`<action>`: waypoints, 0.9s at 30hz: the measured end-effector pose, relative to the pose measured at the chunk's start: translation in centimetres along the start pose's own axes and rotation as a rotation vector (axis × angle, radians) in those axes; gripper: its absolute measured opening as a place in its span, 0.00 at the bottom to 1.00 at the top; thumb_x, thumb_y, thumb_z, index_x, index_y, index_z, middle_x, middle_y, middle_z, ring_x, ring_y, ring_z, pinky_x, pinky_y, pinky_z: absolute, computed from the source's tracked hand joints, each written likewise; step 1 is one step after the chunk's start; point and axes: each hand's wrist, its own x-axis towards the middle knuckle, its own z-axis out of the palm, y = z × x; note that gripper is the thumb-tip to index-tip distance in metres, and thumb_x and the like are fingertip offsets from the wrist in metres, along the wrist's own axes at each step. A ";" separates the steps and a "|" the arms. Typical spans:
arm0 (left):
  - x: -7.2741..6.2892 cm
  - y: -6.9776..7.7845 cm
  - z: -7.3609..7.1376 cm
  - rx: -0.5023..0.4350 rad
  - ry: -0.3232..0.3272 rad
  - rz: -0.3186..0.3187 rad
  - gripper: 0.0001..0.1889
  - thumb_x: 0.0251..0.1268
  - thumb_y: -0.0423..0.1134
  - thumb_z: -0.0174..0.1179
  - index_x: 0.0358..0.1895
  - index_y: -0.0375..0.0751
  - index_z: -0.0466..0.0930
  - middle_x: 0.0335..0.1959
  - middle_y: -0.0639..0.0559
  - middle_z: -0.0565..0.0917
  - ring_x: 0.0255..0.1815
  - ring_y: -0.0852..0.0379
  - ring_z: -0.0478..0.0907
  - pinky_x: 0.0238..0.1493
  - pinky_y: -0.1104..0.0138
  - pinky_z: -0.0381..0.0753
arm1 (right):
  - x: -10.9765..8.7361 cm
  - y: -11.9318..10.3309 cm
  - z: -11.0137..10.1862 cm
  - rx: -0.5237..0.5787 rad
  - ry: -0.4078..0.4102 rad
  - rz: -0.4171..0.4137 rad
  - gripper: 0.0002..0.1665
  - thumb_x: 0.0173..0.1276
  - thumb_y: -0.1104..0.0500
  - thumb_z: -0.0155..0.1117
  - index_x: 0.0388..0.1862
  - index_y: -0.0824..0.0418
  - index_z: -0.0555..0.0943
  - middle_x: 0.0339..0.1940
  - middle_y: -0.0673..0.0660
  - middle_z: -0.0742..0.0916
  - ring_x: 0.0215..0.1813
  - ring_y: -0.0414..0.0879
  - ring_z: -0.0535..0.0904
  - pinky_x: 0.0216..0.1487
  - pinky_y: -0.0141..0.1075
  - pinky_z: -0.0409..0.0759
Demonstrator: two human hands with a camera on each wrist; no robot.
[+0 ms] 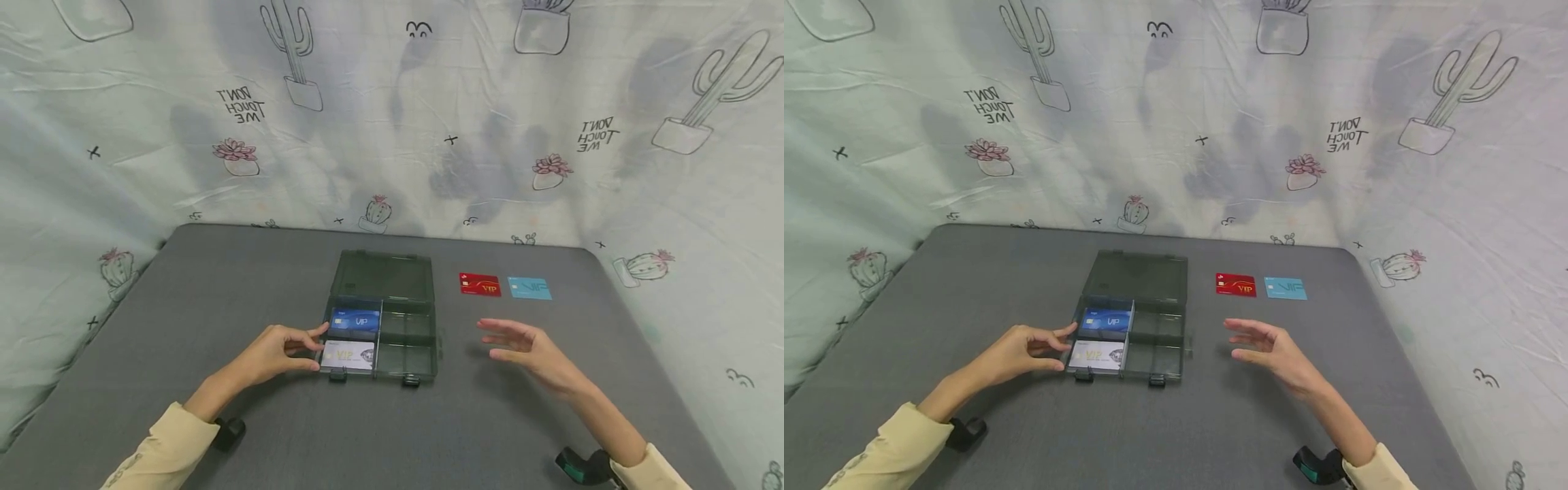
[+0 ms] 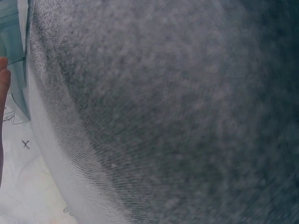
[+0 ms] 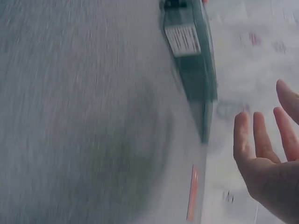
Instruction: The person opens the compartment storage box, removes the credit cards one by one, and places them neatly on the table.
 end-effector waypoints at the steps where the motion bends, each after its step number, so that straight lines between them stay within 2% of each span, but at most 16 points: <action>1: 0.0 0.0 0.0 0.000 0.000 0.005 0.14 0.50 0.39 0.72 0.40 0.37 0.85 0.64 0.39 0.71 0.60 0.44 0.75 0.57 0.59 0.77 | 0.1 -0.1 0.5 0.000 -0.013 0.000 0.30 0.68 0.66 0.62 0.67 0.68 0.68 0.64 0.53 0.78 0.63 0.53 0.74 0.55 0.32 0.79; 5: -0.1 0.0 0.0 0.000 -0.006 0.018 0.14 0.50 0.38 0.72 0.40 0.36 0.85 0.63 0.37 0.71 0.59 0.42 0.75 0.56 0.59 0.77 | 0.5 -0.6 2.3 0.001 -0.060 0.002 0.29 0.68 0.65 0.62 0.66 0.69 0.68 0.66 0.67 0.73 0.63 0.55 0.75 0.55 0.32 0.79; 8: -0.2 0.0 0.0 0.000 -0.003 0.013 0.14 0.50 0.38 0.72 0.40 0.36 0.85 0.63 0.37 0.71 0.60 0.42 0.75 0.57 0.59 0.77 | 1.1 -1.2 3.8 0.035 -0.092 0.011 0.30 0.68 0.64 0.63 0.66 0.70 0.68 0.67 0.71 0.71 0.64 0.60 0.72 0.56 0.32 0.78; 12: -0.1 0.1 0.0 -0.006 -0.004 0.008 0.14 0.51 0.37 0.72 0.40 0.36 0.85 0.64 0.37 0.71 0.59 0.42 0.75 0.57 0.59 0.76 | 2.4 -2.0 5.8 0.105 -0.144 0.031 0.31 0.68 0.62 0.63 0.68 0.69 0.67 0.69 0.70 0.69 0.67 0.65 0.67 0.59 0.35 0.77; 19: 0.2 0.6 -0.1 -0.011 -0.016 0.008 0.14 0.52 0.38 0.71 0.41 0.35 0.84 0.65 0.36 0.69 0.57 0.44 0.77 0.58 0.58 0.76 | 5.4 -2.8 8.6 0.180 -0.235 0.083 0.34 0.69 0.60 0.63 0.70 0.68 0.65 0.71 0.68 0.68 0.70 0.63 0.64 0.64 0.40 0.73; 23: 0.2 0.8 -0.2 -0.022 -0.012 -0.002 0.14 0.51 0.38 0.71 0.41 0.35 0.84 0.65 0.36 0.69 0.56 0.45 0.78 0.57 0.60 0.76 | 6.5 -3.0 9.7 0.140 -0.302 0.126 0.33 0.70 0.58 0.62 0.71 0.64 0.65 0.71 0.67 0.67 0.70 0.62 0.63 0.66 0.47 0.71; 27: 0.0 1.0 -0.3 -0.024 -0.011 -0.014 0.14 0.51 0.38 0.71 0.40 0.35 0.84 0.64 0.36 0.69 0.56 0.45 0.78 0.56 0.61 0.77 | 7.4 -3.3 10.8 0.049 -0.356 0.194 0.30 0.72 0.56 0.59 0.72 0.54 0.66 0.70 0.64 0.68 0.71 0.59 0.61 0.68 0.56 0.65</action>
